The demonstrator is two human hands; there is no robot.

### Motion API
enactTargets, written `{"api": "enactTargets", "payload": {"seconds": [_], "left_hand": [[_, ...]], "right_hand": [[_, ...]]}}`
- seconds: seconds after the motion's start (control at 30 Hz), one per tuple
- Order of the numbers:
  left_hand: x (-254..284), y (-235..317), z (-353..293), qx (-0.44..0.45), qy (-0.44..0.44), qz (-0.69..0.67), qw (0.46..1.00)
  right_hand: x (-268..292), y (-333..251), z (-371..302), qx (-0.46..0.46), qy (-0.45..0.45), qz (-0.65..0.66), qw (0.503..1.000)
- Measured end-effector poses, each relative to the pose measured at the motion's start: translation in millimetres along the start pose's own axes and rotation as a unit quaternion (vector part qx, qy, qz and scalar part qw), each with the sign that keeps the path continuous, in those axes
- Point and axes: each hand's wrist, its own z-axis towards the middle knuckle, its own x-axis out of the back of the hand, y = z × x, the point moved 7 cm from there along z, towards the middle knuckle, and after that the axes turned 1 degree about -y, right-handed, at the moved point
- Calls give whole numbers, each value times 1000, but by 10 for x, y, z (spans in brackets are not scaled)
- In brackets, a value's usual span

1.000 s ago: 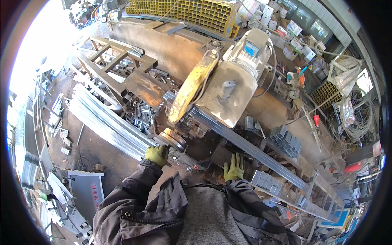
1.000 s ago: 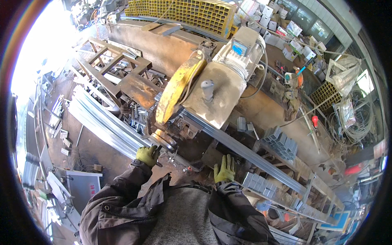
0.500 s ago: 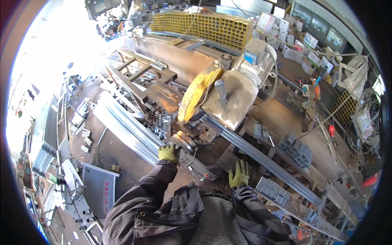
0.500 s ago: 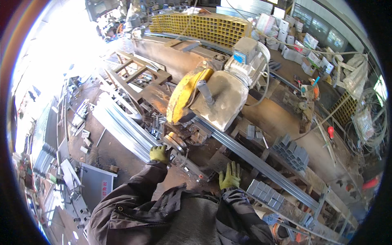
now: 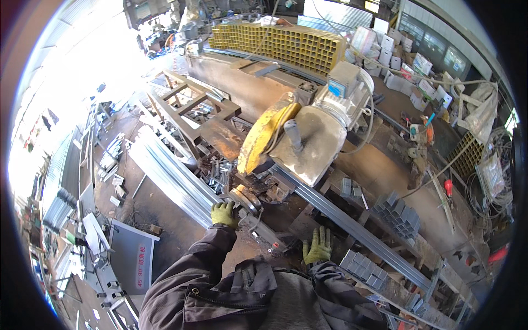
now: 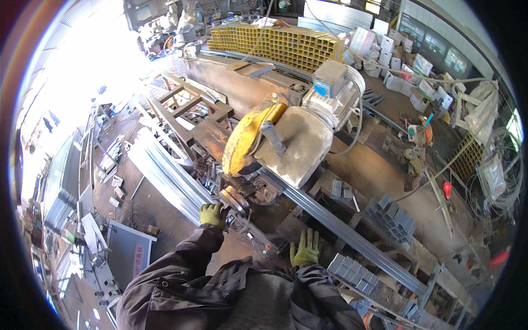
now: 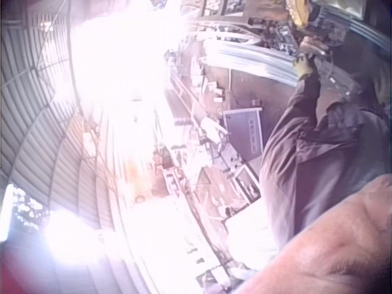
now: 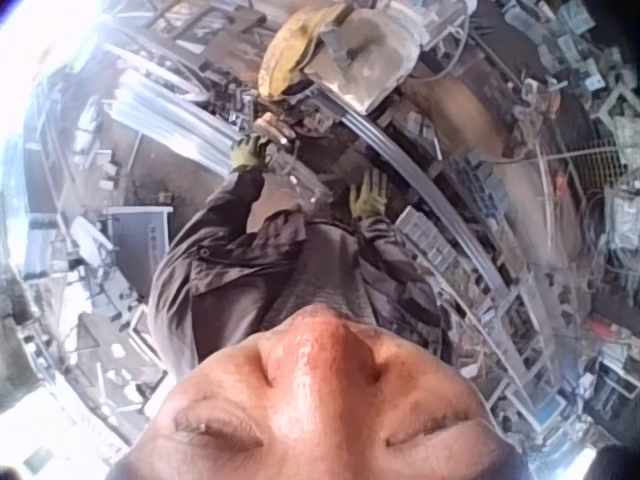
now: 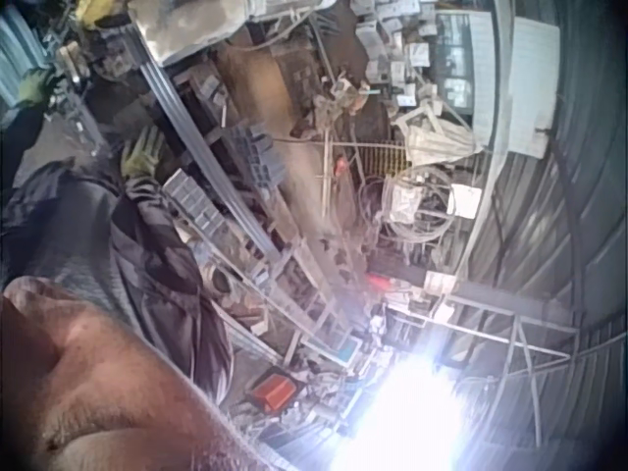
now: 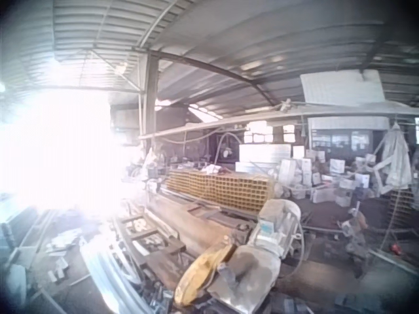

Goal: The person repeatedly picks up long metal profiles, positions them in a chop saw, cuts them, and stacks the cut pieces. The person handles the profiles by hand and operates the saw to produce multiple short segments.

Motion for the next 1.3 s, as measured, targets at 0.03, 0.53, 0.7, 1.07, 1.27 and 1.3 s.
{"api": "enactTargets", "payload": {"seconds": [0.03, 0.53, 0.7, 1.07, 1.27, 1.3], "left_hand": [[-38, -21, 0, 9, -15, 1, 1000], [-49, -2, 28, -30, 35, -4, 999], [-39, 5, 36, -22, 18, -7, 1000], [-70, -29, 31, -19, 22, -11, 1000], [-84, -38, 23, -12, 14, -10, 1000], [-107, -49, 23, -4, -2, -8, 1000]], "right_hand": [[-37, 27, 5, -14, -23, 0, 1000], [-22, 33, 10, -4, -28, 0, 1000], [-54, 36, 17, -22, -55, -7, 998], [14, -7, 34, 8, -24, -11, 1000], [-2, -8, 29, 7, -23, -19, 1000], [-46, 20, 26, -12, -53, -19, 998]]}}
